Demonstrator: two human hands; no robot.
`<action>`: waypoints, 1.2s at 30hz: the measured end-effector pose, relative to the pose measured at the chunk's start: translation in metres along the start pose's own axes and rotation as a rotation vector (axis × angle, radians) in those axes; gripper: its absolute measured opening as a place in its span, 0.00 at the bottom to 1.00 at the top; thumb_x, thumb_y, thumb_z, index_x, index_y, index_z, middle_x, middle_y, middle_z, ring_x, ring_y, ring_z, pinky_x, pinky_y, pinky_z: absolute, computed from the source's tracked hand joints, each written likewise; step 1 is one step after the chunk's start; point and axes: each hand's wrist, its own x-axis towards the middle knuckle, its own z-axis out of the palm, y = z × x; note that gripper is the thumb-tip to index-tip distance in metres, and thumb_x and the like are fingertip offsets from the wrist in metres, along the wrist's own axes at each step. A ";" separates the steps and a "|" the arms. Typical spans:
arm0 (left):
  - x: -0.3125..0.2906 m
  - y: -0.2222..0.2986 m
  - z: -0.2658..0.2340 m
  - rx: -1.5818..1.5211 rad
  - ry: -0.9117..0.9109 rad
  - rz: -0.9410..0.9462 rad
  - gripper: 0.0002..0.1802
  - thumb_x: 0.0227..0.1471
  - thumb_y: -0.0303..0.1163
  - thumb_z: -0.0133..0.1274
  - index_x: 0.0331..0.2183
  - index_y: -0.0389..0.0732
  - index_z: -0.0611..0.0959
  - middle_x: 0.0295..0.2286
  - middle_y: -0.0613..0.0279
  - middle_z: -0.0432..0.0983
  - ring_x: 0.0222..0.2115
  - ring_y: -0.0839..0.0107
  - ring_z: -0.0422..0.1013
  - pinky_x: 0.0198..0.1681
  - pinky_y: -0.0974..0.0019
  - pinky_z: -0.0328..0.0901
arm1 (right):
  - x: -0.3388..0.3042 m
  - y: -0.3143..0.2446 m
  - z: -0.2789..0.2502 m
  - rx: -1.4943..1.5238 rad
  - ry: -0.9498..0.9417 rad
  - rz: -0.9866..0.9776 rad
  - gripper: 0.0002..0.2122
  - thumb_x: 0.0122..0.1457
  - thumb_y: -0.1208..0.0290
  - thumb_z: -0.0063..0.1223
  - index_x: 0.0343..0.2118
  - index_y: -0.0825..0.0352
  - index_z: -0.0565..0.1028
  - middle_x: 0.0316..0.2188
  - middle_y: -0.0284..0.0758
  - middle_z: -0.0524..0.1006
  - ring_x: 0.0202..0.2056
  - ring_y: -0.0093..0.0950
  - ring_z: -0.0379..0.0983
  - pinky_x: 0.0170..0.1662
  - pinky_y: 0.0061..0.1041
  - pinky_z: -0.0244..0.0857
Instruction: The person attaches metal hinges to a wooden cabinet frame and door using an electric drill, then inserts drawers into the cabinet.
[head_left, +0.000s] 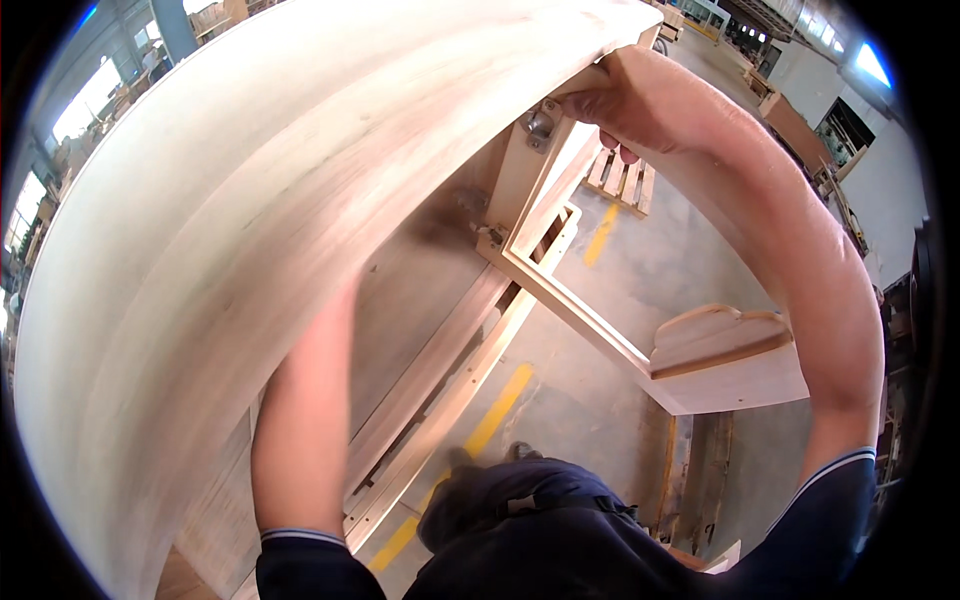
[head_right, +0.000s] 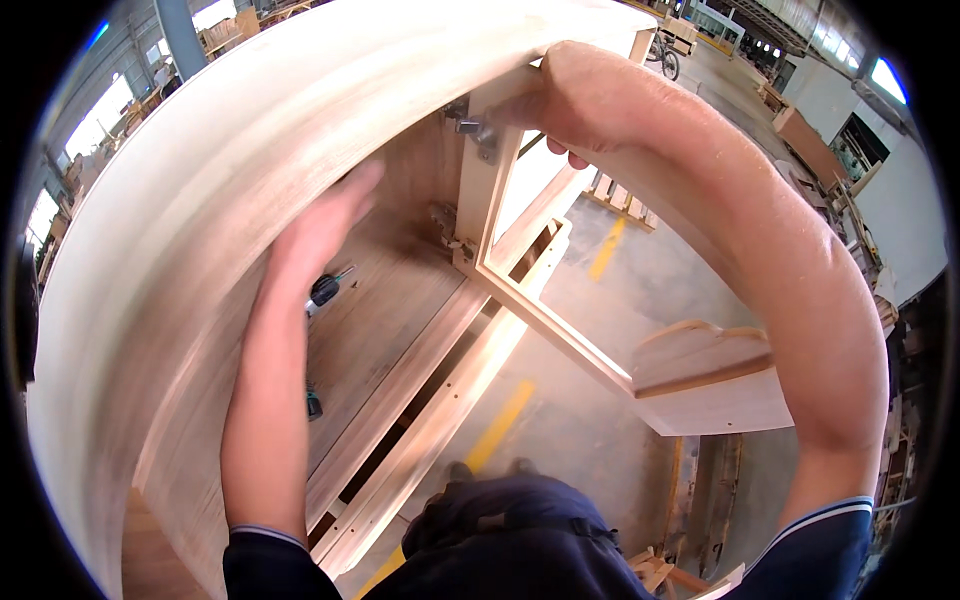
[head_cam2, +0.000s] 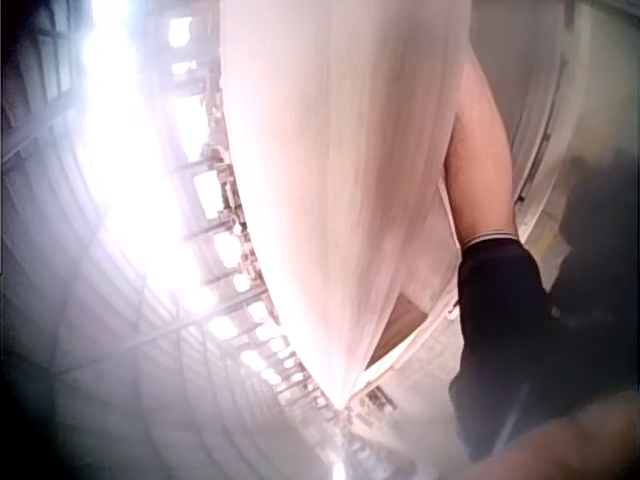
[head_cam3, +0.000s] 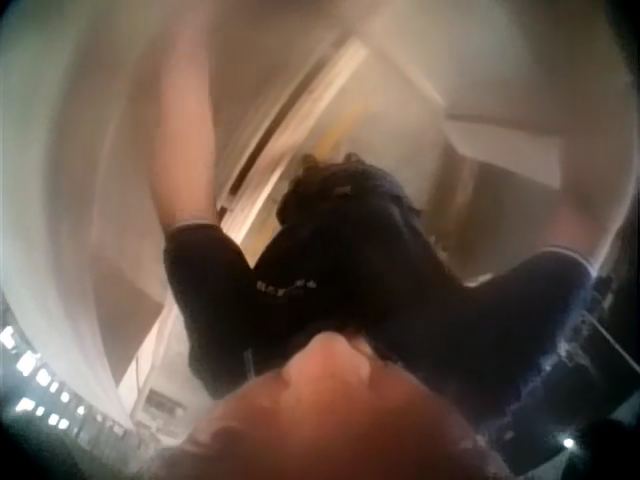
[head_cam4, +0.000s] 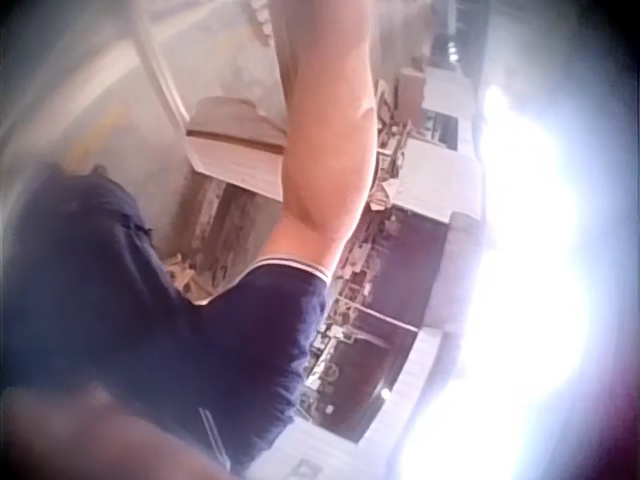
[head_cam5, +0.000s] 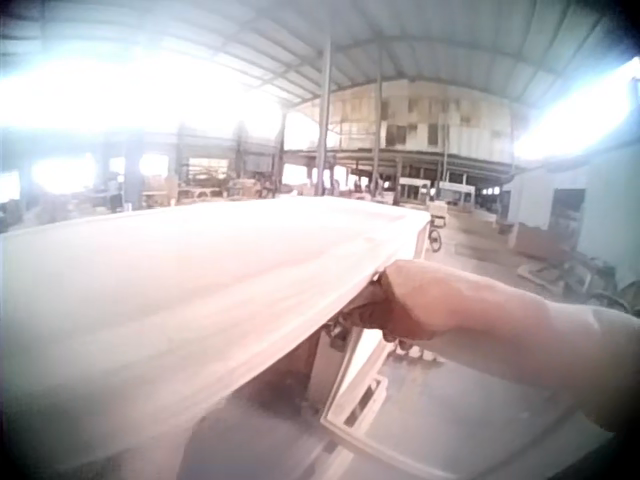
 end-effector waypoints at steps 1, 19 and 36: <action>0.010 0.028 0.015 -0.155 0.077 0.181 0.19 0.58 0.37 0.61 0.47 0.36 0.84 0.40 0.52 0.82 0.42 0.62 0.77 0.45 0.58 0.71 | -0.001 -0.002 -0.003 -0.005 0.009 0.006 0.20 0.60 0.54 0.57 0.42 0.69 0.82 0.16 0.34 0.73 0.15 0.25 0.72 0.22 0.27 0.68; 0.035 0.035 0.017 -0.212 0.076 0.389 0.08 0.56 0.30 0.57 0.39 0.40 0.82 0.37 0.52 0.81 0.42 0.56 0.76 0.47 0.57 0.69 | -0.001 -0.019 -0.014 0.051 -0.036 0.021 0.19 0.60 0.59 0.57 0.45 0.70 0.82 0.22 0.39 0.78 0.20 0.28 0.77 0.28 0.31 0.72; -0.024 -0.157 0.033 0.885 -0.337 0.462 0.05 0.49 0.22 0.53 0.29 0.40 0.83 0.34 0.55 0.79 0.46 0.58 0.71 0.60 0.51 0.57 | 0.002 0.002 -0.002 0.015 0.024 -0.053 0.21 0.65 0.59 0.56 0.32 0.79 0.81 0.18 0.42 0.76 0.21 0.31 0.79 0.26 0.29 0.75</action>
